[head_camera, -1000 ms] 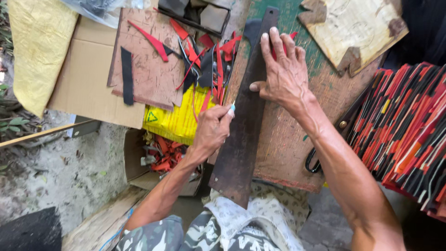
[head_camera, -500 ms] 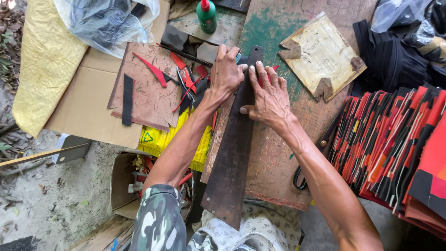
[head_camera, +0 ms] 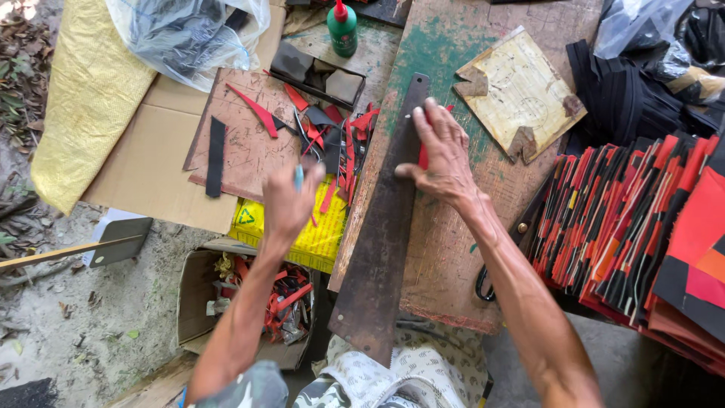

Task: The person trims the edges of red and black foam pieces, holding each piece against a large saw blade used as a straight edge and cutting along it with a small knife. Finished pieces are placed onto a growing stack of cut foam shapes on the workbench.

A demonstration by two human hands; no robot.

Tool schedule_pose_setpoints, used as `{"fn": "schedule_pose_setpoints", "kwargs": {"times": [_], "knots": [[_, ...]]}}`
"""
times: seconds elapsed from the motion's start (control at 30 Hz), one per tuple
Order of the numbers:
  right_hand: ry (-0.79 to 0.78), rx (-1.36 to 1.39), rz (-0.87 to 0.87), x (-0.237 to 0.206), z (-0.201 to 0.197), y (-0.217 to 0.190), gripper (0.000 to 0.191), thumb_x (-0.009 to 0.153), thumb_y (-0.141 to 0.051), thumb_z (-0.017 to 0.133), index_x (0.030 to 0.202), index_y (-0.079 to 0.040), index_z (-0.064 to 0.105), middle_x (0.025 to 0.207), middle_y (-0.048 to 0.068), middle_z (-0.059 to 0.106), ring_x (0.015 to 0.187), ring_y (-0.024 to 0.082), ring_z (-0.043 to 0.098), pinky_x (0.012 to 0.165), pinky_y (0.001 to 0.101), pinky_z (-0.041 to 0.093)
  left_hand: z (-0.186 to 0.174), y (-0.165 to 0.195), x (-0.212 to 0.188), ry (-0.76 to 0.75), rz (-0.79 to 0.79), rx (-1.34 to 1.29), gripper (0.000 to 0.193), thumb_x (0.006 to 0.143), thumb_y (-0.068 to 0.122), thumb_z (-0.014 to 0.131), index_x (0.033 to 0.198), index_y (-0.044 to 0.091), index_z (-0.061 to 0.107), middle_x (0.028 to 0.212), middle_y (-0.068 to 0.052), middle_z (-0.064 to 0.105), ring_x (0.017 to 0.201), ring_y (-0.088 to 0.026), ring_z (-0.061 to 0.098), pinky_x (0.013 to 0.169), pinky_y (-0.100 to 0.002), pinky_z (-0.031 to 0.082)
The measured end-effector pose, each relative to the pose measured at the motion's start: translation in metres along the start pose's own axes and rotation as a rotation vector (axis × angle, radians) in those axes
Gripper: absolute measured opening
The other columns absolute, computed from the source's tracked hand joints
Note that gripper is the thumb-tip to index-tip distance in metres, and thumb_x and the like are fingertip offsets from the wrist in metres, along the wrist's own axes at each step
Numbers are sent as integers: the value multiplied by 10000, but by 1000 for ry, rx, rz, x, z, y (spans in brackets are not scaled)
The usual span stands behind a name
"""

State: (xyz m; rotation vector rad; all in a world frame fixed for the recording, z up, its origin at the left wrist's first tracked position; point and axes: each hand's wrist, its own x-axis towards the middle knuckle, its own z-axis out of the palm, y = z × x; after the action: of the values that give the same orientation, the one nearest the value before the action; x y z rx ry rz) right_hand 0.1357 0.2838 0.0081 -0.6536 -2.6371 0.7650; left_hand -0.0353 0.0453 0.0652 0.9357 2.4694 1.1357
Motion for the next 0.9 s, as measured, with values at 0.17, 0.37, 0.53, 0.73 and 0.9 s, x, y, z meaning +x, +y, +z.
{"fn": "schedule_pose_setpoints", "kwargs": {"times": [0.17,0.37,0.53,0.73,0.9], "knots": [[331,452,376,-39,10,-1,502,977,-103,729,1452,-30,584,1415,141,610,1256,235,647,1046,374,599,-15,-24,-143,-79,-366,-161,360,934,284,725,726,-2,659,573,-11,575,546,-97,484,498,-337,416],[244,548,486,-27,10,-14,548,909,-106,718,1394,30,504,1118,129,642,884,165,671,745,325,584,-4,-39,-225,-303,-509,-280,306,807,314,837,821,35,713,617,53,615,555,-62,520,485,-290,425],[168,472,566,-16,13,-13,401,910,-66,660,1303,0,613,851,88,708,739,156,649,621,282,530,11,-65,-238,-292,-576,-600,231,809,270,824,830,62,724,563,77,469,484,-64,393,432,-287,311],[637,573,417,0,-19,19,147,1029,0,598,1158,6,668,1001,107,713,839,151,664,708,289,585,-5,-104,-227,-143,-548,-731,263,864,248,820,759,82,644,630,105,424,564,-33,332,509,-253,259],[504,1161,353,44,-51,13,133,985,-10,634,1118,-16,626,964,94,709,763,165,673,599,331,568,-1,-117,-187,-199,-480,-675,279,852,251,843,779,58,655,646,111,411,599,-28,338,528,-244,279]]}}
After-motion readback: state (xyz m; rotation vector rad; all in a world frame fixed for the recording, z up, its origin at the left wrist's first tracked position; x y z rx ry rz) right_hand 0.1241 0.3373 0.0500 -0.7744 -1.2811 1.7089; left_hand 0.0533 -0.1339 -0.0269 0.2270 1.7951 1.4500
